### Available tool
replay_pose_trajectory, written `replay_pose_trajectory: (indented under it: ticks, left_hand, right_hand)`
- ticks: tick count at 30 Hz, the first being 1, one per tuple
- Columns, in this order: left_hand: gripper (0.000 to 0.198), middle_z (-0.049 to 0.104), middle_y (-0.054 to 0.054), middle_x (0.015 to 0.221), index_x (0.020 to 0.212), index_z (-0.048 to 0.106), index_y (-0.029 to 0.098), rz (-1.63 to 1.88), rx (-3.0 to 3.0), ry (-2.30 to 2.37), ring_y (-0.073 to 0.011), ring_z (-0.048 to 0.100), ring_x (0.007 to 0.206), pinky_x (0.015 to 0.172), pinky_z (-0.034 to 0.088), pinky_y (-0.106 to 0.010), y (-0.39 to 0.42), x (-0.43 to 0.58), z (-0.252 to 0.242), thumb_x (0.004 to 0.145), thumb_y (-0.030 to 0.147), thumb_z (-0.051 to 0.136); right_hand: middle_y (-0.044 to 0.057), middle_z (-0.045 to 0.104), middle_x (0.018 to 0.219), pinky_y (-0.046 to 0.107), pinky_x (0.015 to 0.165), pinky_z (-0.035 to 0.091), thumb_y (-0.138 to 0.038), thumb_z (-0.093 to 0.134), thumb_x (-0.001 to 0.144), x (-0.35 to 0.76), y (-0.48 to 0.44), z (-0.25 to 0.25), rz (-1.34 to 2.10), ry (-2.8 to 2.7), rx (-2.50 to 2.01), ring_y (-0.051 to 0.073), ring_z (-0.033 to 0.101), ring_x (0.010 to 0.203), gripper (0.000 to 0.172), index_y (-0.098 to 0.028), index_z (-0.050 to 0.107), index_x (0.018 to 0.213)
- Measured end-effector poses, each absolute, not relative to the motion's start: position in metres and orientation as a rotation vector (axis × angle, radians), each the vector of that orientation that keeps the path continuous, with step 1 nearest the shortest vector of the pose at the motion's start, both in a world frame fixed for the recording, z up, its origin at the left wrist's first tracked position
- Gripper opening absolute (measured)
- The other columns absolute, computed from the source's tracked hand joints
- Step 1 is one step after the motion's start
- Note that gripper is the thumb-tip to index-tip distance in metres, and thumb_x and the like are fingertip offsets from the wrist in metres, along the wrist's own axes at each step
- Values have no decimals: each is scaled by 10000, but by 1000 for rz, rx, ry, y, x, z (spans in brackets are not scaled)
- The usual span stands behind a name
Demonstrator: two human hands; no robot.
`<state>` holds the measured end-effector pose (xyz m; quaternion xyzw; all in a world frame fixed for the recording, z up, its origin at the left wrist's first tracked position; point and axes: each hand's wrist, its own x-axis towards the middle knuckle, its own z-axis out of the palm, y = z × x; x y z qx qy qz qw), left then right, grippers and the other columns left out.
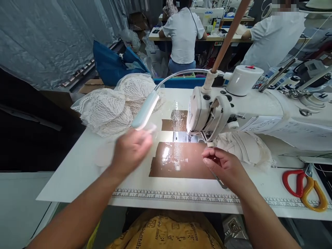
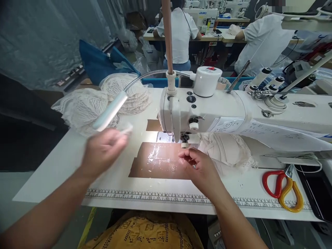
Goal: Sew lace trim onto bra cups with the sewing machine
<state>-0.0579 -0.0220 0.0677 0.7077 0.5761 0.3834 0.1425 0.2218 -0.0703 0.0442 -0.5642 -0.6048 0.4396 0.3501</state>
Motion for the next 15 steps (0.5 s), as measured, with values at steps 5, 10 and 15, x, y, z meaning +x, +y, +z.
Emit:
replay_pose_trajectory:
  ticks: [5,10,15]
  left_hand:
    - [265,459,-63,591,587,537,189,586,2476,1400,-215,425,614,588,327,-326,-11,19,12,823,110,447]
    - [299,489,-105,602,624,590,169,432,2531,1247,-247,441,613,600,353,-388,-27,45,2,876,179,429]
    - [334,588,-107,729,765,666,139,350,2449,1112,-230,525,720,680,438,-369,-23,21,27,940,292,427]
  right_hand:
    - [29,710,930,307,656,470,-246,498,857,213,-49,46,850,-2014,-1565,197,634,812,232,-254,714,941]
    - [45,693,1014,287,694,451,-101,425,841,198,-42,31,603,-2239,-1616,186,625,865,323,-227,695,965]
    - [52,641,878,265,627,389,-67,458,833,190,-46,13,378,-2468,-1656,177,565,815,245,-195,666,846]
